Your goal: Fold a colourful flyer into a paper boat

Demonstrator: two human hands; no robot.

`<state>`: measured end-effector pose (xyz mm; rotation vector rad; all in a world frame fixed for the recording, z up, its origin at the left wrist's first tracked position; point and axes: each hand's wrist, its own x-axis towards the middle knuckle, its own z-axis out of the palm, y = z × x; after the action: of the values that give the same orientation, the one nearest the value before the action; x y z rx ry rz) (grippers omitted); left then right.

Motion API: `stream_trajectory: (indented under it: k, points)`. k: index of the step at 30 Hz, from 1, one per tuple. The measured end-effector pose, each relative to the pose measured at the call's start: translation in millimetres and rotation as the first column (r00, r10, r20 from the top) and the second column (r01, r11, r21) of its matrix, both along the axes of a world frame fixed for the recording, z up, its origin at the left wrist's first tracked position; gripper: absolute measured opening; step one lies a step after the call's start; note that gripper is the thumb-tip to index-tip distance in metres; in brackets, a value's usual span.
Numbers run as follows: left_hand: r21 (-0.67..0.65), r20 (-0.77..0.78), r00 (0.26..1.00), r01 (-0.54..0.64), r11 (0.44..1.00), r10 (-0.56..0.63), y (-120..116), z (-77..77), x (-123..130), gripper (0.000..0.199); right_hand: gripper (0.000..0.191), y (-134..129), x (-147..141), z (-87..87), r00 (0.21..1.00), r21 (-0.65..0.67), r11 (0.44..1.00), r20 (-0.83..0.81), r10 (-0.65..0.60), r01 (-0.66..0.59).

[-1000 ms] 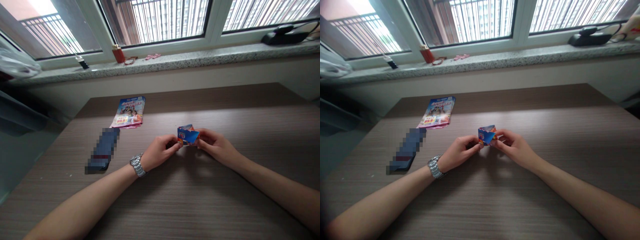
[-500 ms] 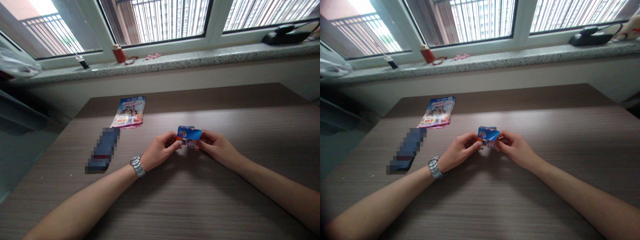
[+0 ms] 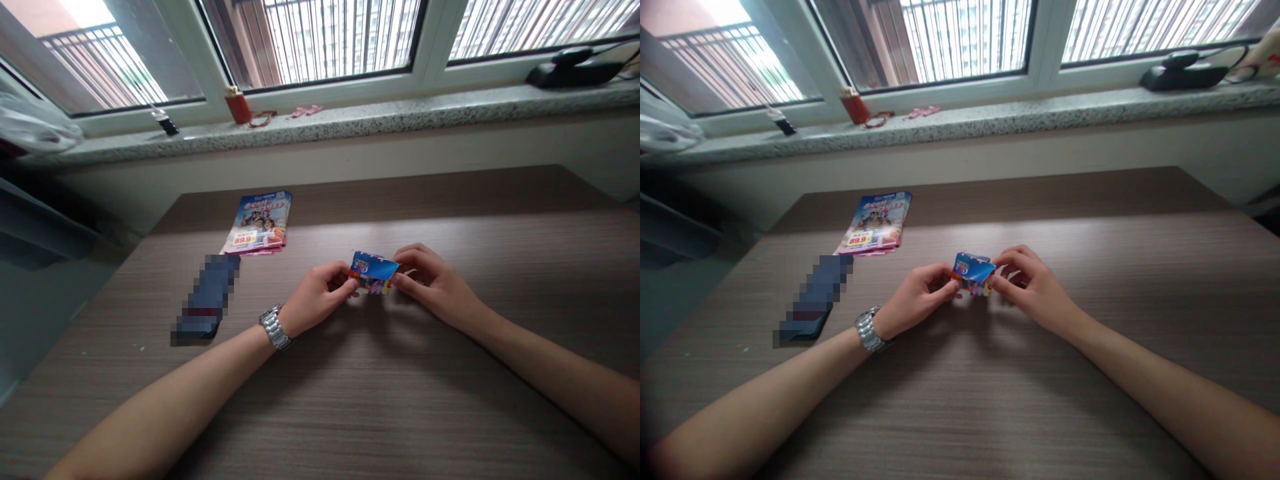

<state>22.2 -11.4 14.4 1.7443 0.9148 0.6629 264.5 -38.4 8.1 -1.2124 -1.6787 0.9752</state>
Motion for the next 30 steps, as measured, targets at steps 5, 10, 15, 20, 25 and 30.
stream_trajectory:
  k: [5,10,15,20,25,30]
  points:
    - [0.063,-0.063,0.998,0.003,0.998,0.001,-0.7,-0.3,-0.3,0.025,0.023,-0.2,1.1,-0.1,0.991,-0.011,0.999,0.13,0.043,-0.042]
    - [0.261,-0.213,0.974,-0.012,0.965,0.07,-0.7,0.9,-2.8,0.03,0.026,-1.1,-0.3,-1.4,0.983,-0.03,0.998,0.173,0.064,-0.06]
    - [0.454,-0.257,0.954,-0.021,0.891,0.153,-0.2,2.0,-3.4,0.027,0.024,-1.0,-0.3,-2.4,0.98,-0.053,0.995,0.176,0.089,-0.081]
    - [0.557,-0.18,0.983,0.082,0.826,0.023,1.6,-1.1,-2.0,0.052,0.022,-0.7,-0.5,-3.3,0.97,-0.067,0.989,0.197,0.14,-0.129]
    - [0.537,-0.233,0.972,0.155,0.829,-0.031,2.2,-6.0,-1.5,0.045,0.022,-0.9,-2.6,-3.1,0.967,-0.109,0.983,0.195,0.164,-0.145]
    - [0.571,-0.303,0.952,0.144,0.808,0.044,1.0,-6.0,-0.9,0.029,0.023,-1.0,-3.3,-4.8,0.976,-0.114,0.986,0.167,0.14,-0.122]
